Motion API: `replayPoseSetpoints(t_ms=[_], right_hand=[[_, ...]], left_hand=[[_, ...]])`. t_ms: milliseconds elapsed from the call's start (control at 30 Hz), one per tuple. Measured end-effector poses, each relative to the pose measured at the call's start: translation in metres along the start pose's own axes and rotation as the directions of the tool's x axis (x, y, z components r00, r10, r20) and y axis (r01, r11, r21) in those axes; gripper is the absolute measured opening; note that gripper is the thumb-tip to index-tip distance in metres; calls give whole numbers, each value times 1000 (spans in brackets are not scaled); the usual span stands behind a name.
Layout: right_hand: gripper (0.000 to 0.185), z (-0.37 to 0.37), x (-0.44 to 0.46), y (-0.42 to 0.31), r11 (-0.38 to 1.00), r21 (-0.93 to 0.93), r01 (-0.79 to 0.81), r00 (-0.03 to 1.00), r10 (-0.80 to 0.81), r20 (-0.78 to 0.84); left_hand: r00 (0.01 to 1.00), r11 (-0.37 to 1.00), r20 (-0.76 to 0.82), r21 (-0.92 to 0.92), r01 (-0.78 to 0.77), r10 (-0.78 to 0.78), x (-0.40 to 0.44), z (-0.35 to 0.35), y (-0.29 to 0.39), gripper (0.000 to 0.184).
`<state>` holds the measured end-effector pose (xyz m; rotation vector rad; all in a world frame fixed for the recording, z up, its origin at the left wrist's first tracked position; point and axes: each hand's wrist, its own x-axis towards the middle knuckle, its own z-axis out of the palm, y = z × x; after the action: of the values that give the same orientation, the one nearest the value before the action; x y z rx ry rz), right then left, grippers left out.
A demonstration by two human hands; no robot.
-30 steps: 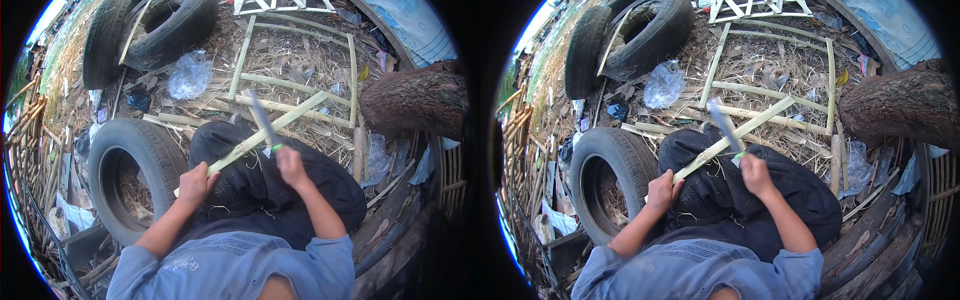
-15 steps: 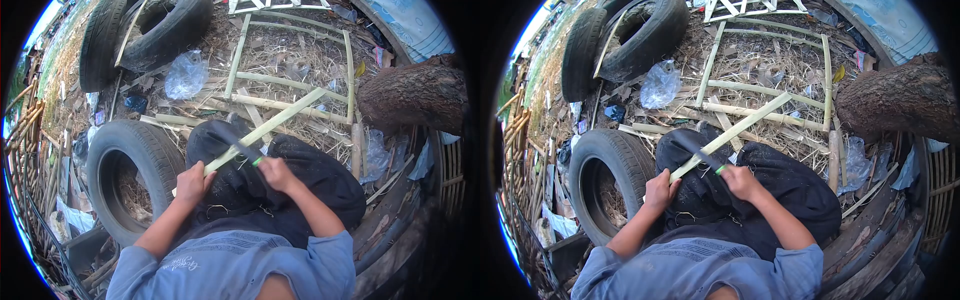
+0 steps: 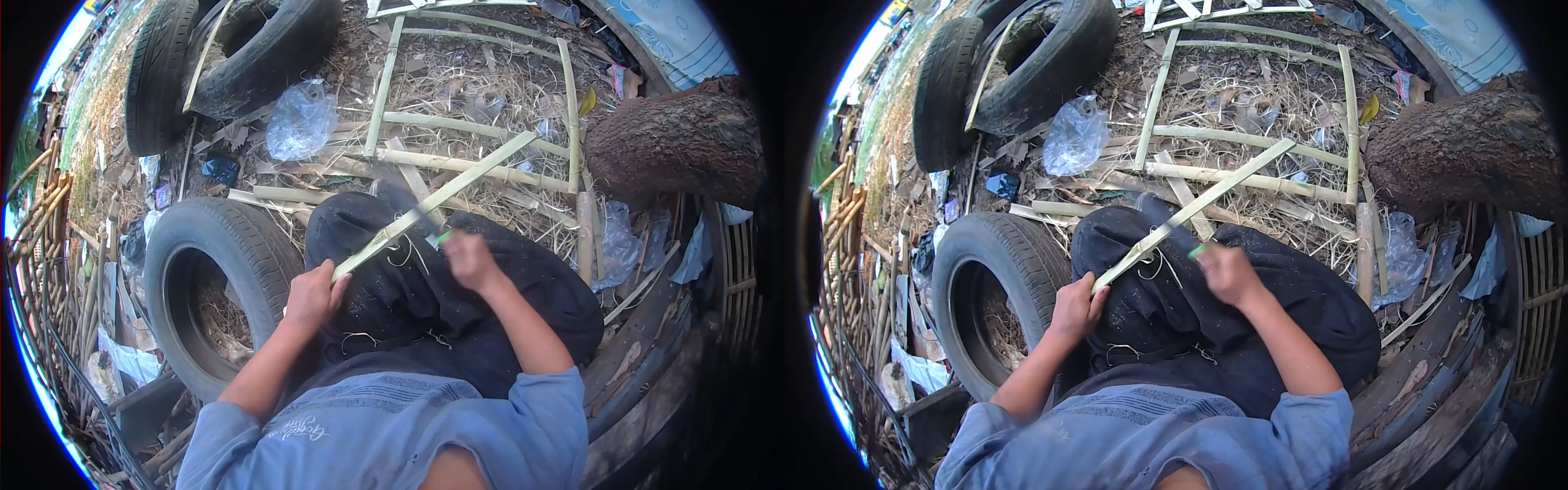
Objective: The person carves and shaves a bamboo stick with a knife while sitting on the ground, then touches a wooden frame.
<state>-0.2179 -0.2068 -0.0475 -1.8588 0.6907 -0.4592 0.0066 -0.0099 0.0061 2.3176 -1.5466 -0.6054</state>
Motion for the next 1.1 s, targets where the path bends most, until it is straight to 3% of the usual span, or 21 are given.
replayPoseSetpoints(t_ms=[33, 67, 133, 200, 267, 333, 400, 467, 533, 600, 633, 667, 733, 800, 867, 933, 967, 1000, 1033, 1100], right_hand=[[39, 13, -6, 2, 988, -141, 56, 989, -35, 144], [40, 27, -12, -2, 985, -168, 30, 973, 10, 232], [39, 22, -9, -2, 991, -134, 18, 988, 2, 154], [39, -1, 1, -5, 989, 111, -103, 995, 102, 18], [38, -3, 0, -3, 991, 60, -118, 993, 120, -20], [37, 21, -9, 6, 980, -177, 88, 988, -63, 144], [38, 27, -10, 9, 987, -130, 95, 982, -72, 172], [38, 10, -3, 2, 995, 101, 10, 1000, -8, -20], [36, -1, 7, 0, 999, 28, -28, 997, 30, -75], [35, 21, 0, 5, 995, 93, 21, 999, -18, -34], [34, 27, -3, 4, 995, 17, 96, 994, -97, 59], [34, 27, -6, 1, 977, -194, 84, 977, -43, 211], [36, 21, -3, 3, 995, -33, 94, 993, -91, 77], [38, 2, 3, 8, 967, 196, -164, 986, 162, 28], [38, 0, 5, 18, 965, 188, -181, 982, 189, -25], [40, 17, 0, 12, 985, -130, 117, 992, -121, -22], [42, 26, -2, 15, 987, -81, 137, 990, -139, -23], [42, 18, 2, 13, 987, -83, 140, 989, -143, -36], [44, 5, 6, 8, 996, -16, 84, 983, -86, -165], [47, -27, 13, 23, 990, 106, -96, 940, 125, -319]], left_hand=[[1000, 1000, 0, 3, -2, 2, 1, 0, 0, 32], [1000, 1000, -6, -15, -19, 19, 1, -1, -1, 31], [999, 999, -12, -25, -33, 33, 2, -4, -2, 31], [1000, 999, -9, -40, -8, 8, 1, -3, -1, 31], [1000, 999, -8, -47, -8, 8, 0, -1, -2, 31], [1000, 999, -14, -48, -20, 20, 3, 0, -2, 31], [1000, 996, 7, -85, -22, 22, 3, -2, -5, 30], [1000, 996, 9, -83, -9, 10, 5, -4, -4, 31], [1000, 995, 18, -95, 0, 2, 3, -3, -4, 31], [1000, 994, -1, -109, 3, -3, 6, -1, -4, 32], [1000, 992, 9, -128, 6, -5, 6, -4, -1, 32], [1000, 992, 5, -126, 2, -1, 8, -4, -1, 32], [1000, 990, 5, -141, 13, -12, 5, -3, -4, 32], [1000, 991, 4, -134, 19, -18, 3, -4, -4, 32], [1000, 991, -2, -137, 5, -5, 7, -4, -2, 33], [999, 987, 14, -156, 33, -31, 6, -6, 0, 33], [1000, 988, 10, -155, 20, -18, 7, -6, -1, 33], [999, 981, 33, -191, 25, -19, 6, -6, -4, 33], [998, 974, 57, -223, 33, -21, 8, -8, -6, 33], [995, 977, 96, -211, 30, -10, 11, -14, -5, 34]])
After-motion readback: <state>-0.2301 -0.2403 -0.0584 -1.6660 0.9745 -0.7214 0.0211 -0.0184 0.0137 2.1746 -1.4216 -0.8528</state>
